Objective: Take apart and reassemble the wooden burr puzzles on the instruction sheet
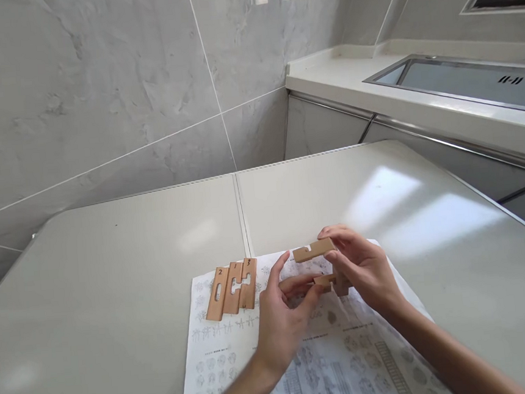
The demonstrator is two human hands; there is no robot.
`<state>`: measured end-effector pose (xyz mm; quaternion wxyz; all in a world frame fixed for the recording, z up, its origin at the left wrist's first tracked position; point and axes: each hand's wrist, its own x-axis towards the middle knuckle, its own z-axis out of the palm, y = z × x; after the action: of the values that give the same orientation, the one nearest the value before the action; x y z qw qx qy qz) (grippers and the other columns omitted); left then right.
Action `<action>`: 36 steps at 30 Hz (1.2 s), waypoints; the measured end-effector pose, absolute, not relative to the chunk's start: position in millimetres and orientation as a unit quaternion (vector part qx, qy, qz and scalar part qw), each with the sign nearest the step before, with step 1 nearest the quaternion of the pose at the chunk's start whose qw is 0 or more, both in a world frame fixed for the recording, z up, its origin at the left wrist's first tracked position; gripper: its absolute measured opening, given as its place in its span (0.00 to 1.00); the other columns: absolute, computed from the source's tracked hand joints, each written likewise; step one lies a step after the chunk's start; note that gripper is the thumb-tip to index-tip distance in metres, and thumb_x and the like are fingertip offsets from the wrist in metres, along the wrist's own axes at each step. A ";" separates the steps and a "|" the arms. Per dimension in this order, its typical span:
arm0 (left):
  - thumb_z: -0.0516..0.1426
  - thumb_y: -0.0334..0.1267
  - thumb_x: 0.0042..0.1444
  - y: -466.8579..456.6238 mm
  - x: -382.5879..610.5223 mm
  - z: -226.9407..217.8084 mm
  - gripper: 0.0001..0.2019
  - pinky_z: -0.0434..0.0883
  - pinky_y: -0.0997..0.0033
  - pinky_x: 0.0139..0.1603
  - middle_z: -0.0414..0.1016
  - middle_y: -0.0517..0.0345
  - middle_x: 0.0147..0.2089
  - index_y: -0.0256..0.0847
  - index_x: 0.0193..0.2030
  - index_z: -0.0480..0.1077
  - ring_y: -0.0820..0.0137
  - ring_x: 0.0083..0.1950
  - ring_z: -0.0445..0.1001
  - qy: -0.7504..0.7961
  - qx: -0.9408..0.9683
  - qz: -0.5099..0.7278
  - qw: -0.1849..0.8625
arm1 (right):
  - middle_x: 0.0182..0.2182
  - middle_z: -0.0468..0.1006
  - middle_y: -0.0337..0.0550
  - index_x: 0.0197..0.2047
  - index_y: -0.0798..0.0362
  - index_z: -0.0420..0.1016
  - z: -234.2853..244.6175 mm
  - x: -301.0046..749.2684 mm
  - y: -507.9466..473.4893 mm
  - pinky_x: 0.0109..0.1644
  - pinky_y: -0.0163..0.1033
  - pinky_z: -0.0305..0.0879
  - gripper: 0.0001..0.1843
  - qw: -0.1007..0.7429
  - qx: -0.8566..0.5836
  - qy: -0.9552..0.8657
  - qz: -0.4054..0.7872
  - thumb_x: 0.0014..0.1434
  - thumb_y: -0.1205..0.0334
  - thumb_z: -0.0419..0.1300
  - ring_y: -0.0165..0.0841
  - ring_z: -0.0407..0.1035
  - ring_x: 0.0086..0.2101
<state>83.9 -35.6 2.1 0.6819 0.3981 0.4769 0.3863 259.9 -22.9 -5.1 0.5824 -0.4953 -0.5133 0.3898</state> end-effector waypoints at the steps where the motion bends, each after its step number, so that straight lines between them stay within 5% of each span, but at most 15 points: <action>1: 0.71 0.47 0.55 -34.5 83.6 2.3 0.39 0.76 0.52 0.60 0.84 0.45 0.51 0.45 0.70 0.62 0.55 0.52 0.84 0.477 0.384 0.392 0.687 | 0.46 0.78 0.46 0.46 0.43 0.81 -5.7 260.3 -22.7 0.45 0.47 0.73 0.11 0.587 -0.502 -0.477 0.419 0.63 0.49 0.68 0.42 0.72 0.45; 5: 0.71 0.47 0.55 -29.1 80.3 4.2 0.37 0.77 0.54 0.59 0.84 0.44 0.52 0.42 0.69 0.64 0.56 0.49 0.85 0.465 0.340 0.413 0.705 | 0.47 0.76 0.44 0.47 0.41 0.78 -9.9 263.9 -16.5 0.43 0.45 0.74 0.17 0.642 -0.478 -0.316 0.509 0.63 0.40 0.66 0.41 0.72 0.45; 9: 0.69 0.51 0.58 -25.9 78.0 6.1 0.34 0.77 0.56 0.57 0.84 0.45 0.52 0.41 0.67 0.66 0.56 0.48 0.85 0.467 0.338 0.427 0.696 | 0.34 0.71 0.39 0.44 0.41 0.76 -15.3 268.8 -7.5 0.36 0.42 0.70 0.17 0.682 -0.415 -0.263 0.541 0.65 0.38 0.62 0.34 0.66 0.31; 14: 0.64 0.54 0.63 -25.9 79.0 7.6 0.29 0.75 0.55 0.61 0.85 0.48 0.47 0.40 0.65 0.69 0.57 0.50 0.84 0.496 0.363 0.432 0.659 | 0.24 0.59 0.35 0.41 0.44 0.75 -13.9 266.7 -10.6 0.33 0.41 0.64 0.14 0.645 -0.389 -0.259 0.604 0.67 0.43 0.62 0.33 0.57 0.26; 19: 0.64 0.55 0.62 -24.4 77.0 3.0 0.26 0.75 0.59 0.59 0.84 0.49 0.48 0.41 0.61 0.74 0.59 0.51 0.83 0.502 0.374 0.435 0.648 | 0.23 0.62 0.35 0.45 0.46 0.78 -8.0 263.6 -16.1 0.34 0.41 0.63 0.14 0.602 -0.433 -0.309 0.596 0.66 0.46 0.62 0.34 0.60 0.27; 28: 0.62 0.56 0.63 -24.3 75.4 0.2 0.24 0.75 0.62 0.55 0.83 0.48 0.50 0.41 0.59 0.74 0.57 0.55 0.81 0.527 0.390 0.432 0.619 | 0.34 0.78 0.42 0.48 0.44 0.80 -10.5 257.3 -31.6 0.37 0.43 0.68 0.09 0.567 -0.538 -0.550 0.295 0.68 0.58 0.60 0.37 0.70 0.33; 36: 0.63 0.56 0.62 -27.4 77.7 3.5 0.24 0.74 0.63 0.54 0.80 0.48 0.53 0.43 0.57 0.73 0.58 0.54 0.80 0.530 0.393 0.449 0.602 | 0.30 0.79 0.39 0.57 0.43 0.75 -10.0 256.1 -28.4 0.33 0.43 0.70 0.23 0.481 -0.490 -0.726 0.038 0.61 0.72 0.63 0.36 0.71 0.26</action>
<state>77.7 -27.4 3.5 0.6024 0.3926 0.5305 0.4490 256.1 -28.4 -10.0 0.4814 -0.4895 -0.7261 0.0378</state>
